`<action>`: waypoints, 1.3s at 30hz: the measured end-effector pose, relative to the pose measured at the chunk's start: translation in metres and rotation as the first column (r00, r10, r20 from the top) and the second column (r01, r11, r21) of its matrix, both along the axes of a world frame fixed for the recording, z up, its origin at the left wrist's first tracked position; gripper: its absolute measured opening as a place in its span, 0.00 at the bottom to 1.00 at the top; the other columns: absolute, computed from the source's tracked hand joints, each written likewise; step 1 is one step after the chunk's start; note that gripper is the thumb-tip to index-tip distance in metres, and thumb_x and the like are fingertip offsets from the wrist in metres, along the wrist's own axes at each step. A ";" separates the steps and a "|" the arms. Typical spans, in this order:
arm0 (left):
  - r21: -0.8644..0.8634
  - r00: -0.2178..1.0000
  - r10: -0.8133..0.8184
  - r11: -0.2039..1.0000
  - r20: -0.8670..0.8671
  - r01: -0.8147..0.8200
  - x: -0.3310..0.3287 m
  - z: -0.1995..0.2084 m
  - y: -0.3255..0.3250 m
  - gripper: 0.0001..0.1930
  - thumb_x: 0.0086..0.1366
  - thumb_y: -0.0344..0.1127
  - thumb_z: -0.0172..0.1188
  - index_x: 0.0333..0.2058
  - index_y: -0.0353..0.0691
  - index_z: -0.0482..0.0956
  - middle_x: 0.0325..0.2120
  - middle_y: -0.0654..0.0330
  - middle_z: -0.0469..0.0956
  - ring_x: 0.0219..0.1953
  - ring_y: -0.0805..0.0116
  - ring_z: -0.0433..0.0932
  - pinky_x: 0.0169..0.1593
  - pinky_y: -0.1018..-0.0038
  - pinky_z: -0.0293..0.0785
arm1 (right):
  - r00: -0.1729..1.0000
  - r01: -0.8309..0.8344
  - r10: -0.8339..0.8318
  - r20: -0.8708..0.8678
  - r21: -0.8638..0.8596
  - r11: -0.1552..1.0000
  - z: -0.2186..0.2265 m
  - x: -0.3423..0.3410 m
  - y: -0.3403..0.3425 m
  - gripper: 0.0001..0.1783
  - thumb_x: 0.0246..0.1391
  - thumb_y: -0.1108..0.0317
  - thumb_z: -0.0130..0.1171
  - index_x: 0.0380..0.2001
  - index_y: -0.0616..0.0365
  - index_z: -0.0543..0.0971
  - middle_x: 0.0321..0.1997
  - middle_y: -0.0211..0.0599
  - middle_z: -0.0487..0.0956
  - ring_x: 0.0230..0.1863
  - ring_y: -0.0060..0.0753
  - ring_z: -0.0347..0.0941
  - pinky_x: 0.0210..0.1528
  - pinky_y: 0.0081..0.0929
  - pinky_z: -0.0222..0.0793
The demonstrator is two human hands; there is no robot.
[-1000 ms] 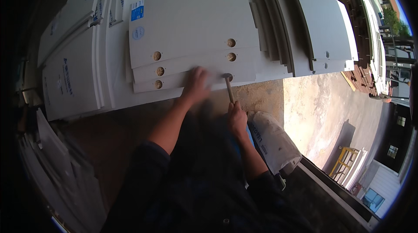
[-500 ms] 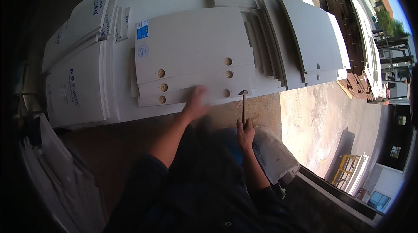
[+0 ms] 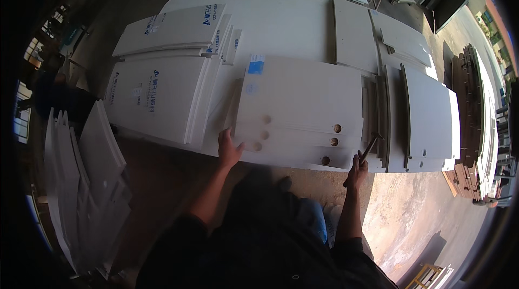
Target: The person uses a hammer to tap white plastic plugs into pre-drilled holes on white cabinet panels. They then use a caulking gun to apply sealant into the holes and insert additional plugs. The person stacks the finished panels and continues the process on a new panel.
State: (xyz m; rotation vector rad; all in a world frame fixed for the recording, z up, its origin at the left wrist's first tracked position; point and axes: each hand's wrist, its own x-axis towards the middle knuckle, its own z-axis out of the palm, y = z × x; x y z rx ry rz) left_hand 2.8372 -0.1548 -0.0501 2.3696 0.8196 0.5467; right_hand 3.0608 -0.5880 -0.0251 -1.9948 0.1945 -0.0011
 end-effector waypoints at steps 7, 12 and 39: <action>-0.113 0.944 -0.021 0.993 -0.329 -0.017 0.048 -0.005 0.031 0.50 0.48 0.43 0.82 0.65 0.31 0.64 0.60 0.42 0.68 0.62 0.39 0.67 0.66 0.52 0.68 | 0.989 -0.085 0.070 -0.130 -0.111 0.990 -0.028 0.109 0.057 0.26 0.67 0.54 0.58 0.58 0.63 0.82 0.60 0.49 0.79 0.58 0.41 0.78 0.59 0.35 0.70; -0.143 0.940 -0.051 0.990 -0.339 0.002 0.047 -0.003 0.038 0.47 0.49 0.42 0.81 0.64 0.31 0.65 0.59 0.41 0.68 0.62 0.40 0.68 0.64 0.53 0.71 | 0.975 -0.043 0.118 0.190 -0.361 0.932 -0.046 0.105 0.048 0.23 0.66 0.55 0.61 0.55 0.62 0.83 0.60 0.50 0.78 0.58 0.44 0.76 0.57 0.39 0.73; -0.553 0.429 0.494 -0.133 -0.756 -0.822 -0.390 -0.127 -0.290 0.20 0.70 0.46 0.61 0.49 0.35 0.84 0.44 0.46 0.83 0.43 0.50 0.82 0.50 0.56 0.80 | 0.192 -0.932 0.952 0.240 -0.259 0.253 0.048 -0.079 0.477 0.19 0.54 0.75 0.60 0.50 0.56 0.75 0.30 0.49 0.81 0.32 0.58 0.80 0.38 0.52 0.74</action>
